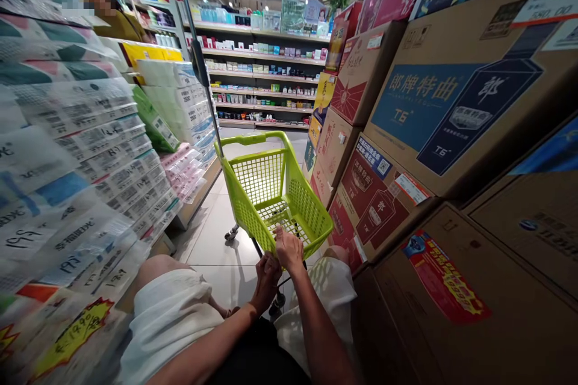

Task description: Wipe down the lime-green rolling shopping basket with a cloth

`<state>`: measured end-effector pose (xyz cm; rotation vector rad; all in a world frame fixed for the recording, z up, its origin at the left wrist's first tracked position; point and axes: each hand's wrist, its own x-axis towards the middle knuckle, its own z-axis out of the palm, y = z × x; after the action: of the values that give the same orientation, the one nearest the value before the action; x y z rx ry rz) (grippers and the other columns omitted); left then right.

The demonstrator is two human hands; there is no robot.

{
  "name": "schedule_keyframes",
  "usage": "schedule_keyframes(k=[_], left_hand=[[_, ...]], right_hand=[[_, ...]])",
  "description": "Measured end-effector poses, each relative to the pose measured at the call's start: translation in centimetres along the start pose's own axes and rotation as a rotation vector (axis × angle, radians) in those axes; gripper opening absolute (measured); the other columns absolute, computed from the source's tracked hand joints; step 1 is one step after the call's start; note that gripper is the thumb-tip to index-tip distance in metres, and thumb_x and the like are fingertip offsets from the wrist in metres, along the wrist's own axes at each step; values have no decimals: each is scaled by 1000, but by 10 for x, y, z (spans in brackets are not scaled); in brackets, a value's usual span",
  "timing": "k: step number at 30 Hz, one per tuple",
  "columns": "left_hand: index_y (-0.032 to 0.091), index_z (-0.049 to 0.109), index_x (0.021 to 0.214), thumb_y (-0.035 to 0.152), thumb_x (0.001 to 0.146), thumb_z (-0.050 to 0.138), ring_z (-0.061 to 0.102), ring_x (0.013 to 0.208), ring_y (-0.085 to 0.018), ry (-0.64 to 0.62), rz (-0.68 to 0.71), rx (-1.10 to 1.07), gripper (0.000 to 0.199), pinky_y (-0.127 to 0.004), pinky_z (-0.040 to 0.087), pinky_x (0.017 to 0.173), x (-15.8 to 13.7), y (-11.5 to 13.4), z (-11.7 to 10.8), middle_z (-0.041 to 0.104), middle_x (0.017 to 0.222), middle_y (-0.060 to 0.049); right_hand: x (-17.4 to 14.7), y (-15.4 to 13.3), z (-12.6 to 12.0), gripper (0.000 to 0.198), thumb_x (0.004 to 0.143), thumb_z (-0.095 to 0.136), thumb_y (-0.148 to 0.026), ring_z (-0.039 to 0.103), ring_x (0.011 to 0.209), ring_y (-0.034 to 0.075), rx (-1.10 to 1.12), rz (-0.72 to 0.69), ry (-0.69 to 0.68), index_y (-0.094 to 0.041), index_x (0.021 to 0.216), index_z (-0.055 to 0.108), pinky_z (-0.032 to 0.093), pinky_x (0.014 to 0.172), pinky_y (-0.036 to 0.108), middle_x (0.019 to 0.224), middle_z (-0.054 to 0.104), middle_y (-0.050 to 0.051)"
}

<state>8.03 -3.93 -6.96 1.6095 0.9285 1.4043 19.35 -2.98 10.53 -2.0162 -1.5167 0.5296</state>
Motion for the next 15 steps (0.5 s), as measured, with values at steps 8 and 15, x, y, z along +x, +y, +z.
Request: schedule_keyframes(k=[8,15], left_hand=[[20,77,89,38,84,70,58,128,-36,50,49,38,20,-61,50,109,2,0,11,65,119,-18],[20,73,94,33,86,68,63,115,-30,97,148,45,16,-52,56,100,6,6,5,66,112,-15]], right_hand=[[1,-1,-1,62,113,18,-45,74,112,22,-26,12,-7,-27,124,76,49,95,29,110,81,8],[1,-1,0,61,113,18,-44,74,111,21,-40,9,-13,-28,125,75,48,94,29,110,81,8]])
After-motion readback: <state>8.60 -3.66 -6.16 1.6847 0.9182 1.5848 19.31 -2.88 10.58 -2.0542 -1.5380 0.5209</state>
